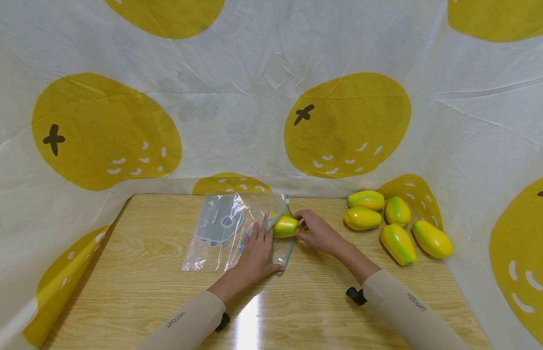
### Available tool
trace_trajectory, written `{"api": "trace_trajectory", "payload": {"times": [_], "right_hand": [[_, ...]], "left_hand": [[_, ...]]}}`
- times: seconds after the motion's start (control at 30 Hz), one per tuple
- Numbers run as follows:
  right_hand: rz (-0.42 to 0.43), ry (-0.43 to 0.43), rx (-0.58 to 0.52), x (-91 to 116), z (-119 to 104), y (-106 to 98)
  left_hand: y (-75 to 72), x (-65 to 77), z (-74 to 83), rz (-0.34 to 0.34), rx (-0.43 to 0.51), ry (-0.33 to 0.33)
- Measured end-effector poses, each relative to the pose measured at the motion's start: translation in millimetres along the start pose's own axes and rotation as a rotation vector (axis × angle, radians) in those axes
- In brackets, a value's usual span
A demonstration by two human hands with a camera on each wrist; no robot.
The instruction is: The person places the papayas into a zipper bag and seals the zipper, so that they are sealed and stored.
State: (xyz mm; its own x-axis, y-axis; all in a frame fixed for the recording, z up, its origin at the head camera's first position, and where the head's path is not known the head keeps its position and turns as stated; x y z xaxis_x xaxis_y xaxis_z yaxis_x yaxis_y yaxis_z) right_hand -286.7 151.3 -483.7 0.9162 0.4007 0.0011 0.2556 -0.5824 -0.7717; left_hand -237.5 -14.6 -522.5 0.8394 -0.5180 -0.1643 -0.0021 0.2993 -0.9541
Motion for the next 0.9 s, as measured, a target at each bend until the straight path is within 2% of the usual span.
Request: {"api": "trace_trajectory", "payload": {"times": [0.27, 0.53, 0.77, 0.9], "right_hand": [[0.091, -0.012, 0.004, -10, -4, 4], [0.121, 0.011, -0.009, -16, -2, 7], [0.184, 0.042, -0.046, -20, -3, 11], [0.208, 0.047, -0.064, -22, -7, 14]], "left_hand": [[2.1, -0.5, 0.4, -0.013, -0.008, 0.003], [3.1, -1.4, 0.6, -0.003, -0.019, 0.02], [3.4, -3.3, 0.3, -0.003, -0.026, 0.03], [2.8, -3.5, 0.5, -0.004, -0.002, 0.028]]}}
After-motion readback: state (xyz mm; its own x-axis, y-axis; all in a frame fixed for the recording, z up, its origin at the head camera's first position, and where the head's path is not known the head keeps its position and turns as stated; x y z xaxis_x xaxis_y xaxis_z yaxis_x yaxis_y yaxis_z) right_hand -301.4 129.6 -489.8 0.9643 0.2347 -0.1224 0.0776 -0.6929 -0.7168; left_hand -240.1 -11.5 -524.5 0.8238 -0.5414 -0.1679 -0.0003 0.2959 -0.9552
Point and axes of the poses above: each hand's wrist, its own x-axis away from the middle knuckle, its own y-axis out of the palm, z = x × y, the point moved 7 cm from there along -x, towards the middle knuckle, and after that the axes turned 7 degrees about y, right-handed, at the moved point
